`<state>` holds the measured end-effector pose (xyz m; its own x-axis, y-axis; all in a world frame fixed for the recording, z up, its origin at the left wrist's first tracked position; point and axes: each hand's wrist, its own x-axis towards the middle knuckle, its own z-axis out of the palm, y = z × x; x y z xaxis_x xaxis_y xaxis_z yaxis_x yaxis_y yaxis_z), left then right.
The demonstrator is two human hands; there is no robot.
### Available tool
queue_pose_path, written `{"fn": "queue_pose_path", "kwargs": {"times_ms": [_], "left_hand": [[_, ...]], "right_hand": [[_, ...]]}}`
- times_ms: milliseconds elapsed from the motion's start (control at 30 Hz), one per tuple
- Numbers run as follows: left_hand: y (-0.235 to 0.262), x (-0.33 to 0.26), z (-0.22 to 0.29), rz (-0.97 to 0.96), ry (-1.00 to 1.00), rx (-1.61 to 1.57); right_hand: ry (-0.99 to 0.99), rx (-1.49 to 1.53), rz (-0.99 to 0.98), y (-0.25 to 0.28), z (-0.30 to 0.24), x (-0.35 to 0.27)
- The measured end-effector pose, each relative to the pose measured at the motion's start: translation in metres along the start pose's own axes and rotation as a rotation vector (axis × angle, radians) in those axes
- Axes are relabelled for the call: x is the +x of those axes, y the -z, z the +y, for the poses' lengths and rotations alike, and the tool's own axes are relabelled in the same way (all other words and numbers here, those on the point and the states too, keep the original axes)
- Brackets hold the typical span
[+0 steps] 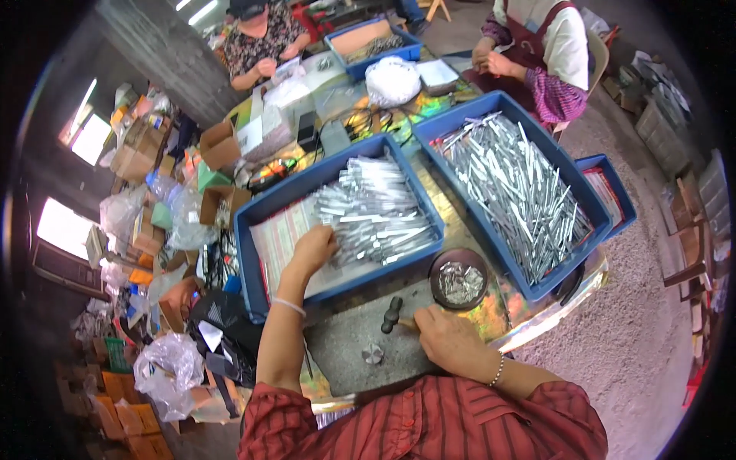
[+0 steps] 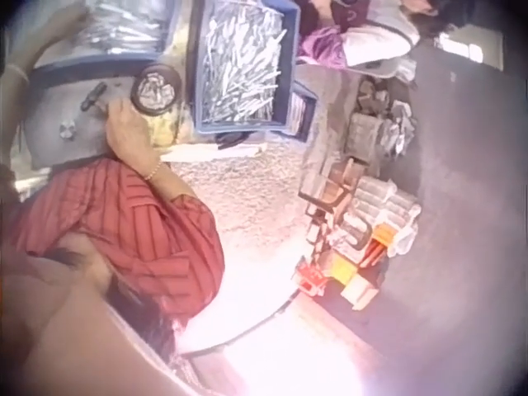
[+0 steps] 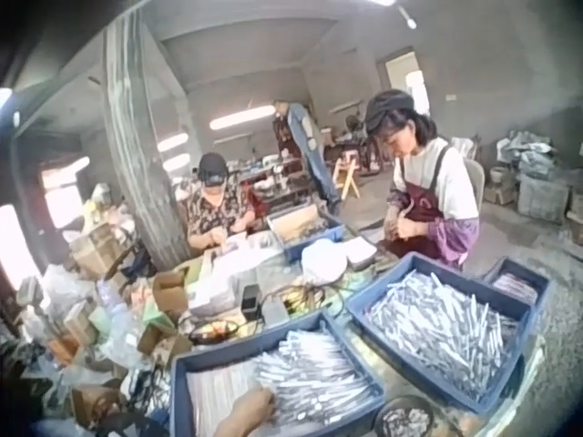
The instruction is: Assembling small metal components using a hammer and a precision punch tool on a stone base.
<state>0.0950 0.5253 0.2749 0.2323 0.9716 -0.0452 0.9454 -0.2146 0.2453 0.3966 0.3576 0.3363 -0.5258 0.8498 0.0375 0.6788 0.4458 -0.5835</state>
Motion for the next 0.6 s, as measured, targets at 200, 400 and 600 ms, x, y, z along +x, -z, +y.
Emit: {"fn": "queue_pose_path", "kwargs": {"times_ms": [200, 400, 600], "left_hand": [[0.017, -0.014, -0.004, -0.059, -0.026, -0.008], [0.065, -0.044, 0.003, 0.077, 0.027, -0.097], [0.128, -0.103, 0.06, 0.523, 0.053, -0.097]], "right_hand": [[0.082, -0.047, 0.022, -0.002, 0.002, 0.0], [0.064, -0.037, 0.037, -0.002, -0.001, -0.002], [0.056, -0.057, 0.02, 0.002, -0.005, 0.0]]}}
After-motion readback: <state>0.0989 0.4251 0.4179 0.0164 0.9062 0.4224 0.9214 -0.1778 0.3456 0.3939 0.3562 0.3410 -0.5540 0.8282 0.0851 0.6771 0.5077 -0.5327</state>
